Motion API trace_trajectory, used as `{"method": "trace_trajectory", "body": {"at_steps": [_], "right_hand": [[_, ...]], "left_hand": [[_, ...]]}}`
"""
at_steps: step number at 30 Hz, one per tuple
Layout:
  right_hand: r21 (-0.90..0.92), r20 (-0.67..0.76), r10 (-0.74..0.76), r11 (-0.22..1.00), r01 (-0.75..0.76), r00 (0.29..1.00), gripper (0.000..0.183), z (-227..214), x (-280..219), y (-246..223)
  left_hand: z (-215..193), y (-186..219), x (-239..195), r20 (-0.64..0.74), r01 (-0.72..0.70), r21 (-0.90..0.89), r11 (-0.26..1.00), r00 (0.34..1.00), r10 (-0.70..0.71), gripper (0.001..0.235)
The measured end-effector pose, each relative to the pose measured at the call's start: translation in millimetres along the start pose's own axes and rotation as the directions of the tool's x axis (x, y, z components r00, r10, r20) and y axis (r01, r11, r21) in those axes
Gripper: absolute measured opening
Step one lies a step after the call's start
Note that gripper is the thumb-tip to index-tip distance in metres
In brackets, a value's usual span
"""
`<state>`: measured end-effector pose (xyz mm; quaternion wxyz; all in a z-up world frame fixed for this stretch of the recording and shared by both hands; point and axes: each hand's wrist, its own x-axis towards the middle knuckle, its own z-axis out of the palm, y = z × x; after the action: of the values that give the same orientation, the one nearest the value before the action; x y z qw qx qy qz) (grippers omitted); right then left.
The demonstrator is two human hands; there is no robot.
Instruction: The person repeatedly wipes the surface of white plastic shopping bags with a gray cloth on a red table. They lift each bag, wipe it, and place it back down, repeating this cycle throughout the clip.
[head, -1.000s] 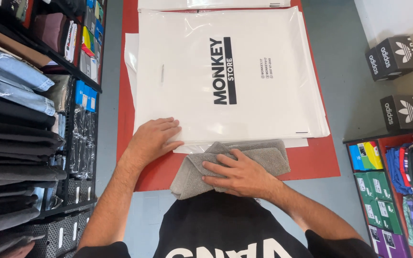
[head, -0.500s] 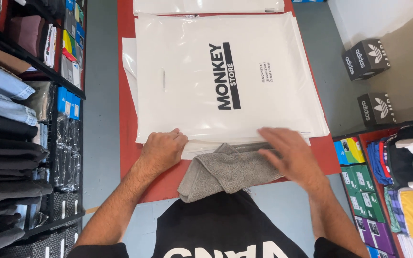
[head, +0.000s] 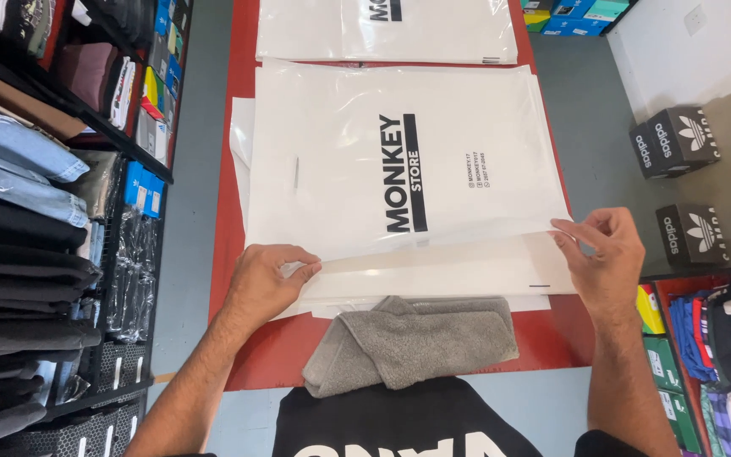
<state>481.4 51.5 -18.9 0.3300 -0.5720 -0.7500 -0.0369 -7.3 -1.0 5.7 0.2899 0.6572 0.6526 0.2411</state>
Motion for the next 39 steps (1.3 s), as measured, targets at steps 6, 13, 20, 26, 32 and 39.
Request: {"method": "trace_trajectory", "body": {"at_steps": [6,13,20,26,32,39], "right_hand": [[0.299,-0.026,0.287,0.916,-0.267,0.957,0.021,-14.6,38.8,-25.9],[0.703,0.391,0.525,0.36,-0.613,0.756,0.023,-14.1,52.1,-14.0],[0.589,0.424,0.692,0.28,-0.758,0.585,0.006,-12.2,33.4,-13.3],[0.487,0.449,0.77,0.215,-0.846,0.454,0.036,-23.6,8.5,-26.2],[0.391,0.54,0.773,0.12,-0.913,0.333,0.032,-8.1,-2.1,-0.6],[0.272,0.467,0.782,0.319,-0.908,0.414,0.012,-9.5,31.4,-28.1]], "left_hand": [[2.6,-42.3,-11.6,-0.264,0.008,0.382,0.924,0.959,0.101,0.025],[-37.5,13.1,2.9,-0.227,0.516,-0.043,0.855,0.829,-0.512,0.079],[-34.9,-8.0,1.8,0.035,0.512,-0.71,0.484,0.712,-0.701,0.036],[-33.3,-22.2,1.1,0.123,0.464,-0.847,0.26,0.646,-0.754,0.032],[-27.3,-27.3,11.3,0.125,0.48,-0.809,0.339,0.704,-0.699,0.024],[-24.7,-13.2,37.9,0.045,0.511,-0.698,0.502,0.73,-0.682,0.023]]}}
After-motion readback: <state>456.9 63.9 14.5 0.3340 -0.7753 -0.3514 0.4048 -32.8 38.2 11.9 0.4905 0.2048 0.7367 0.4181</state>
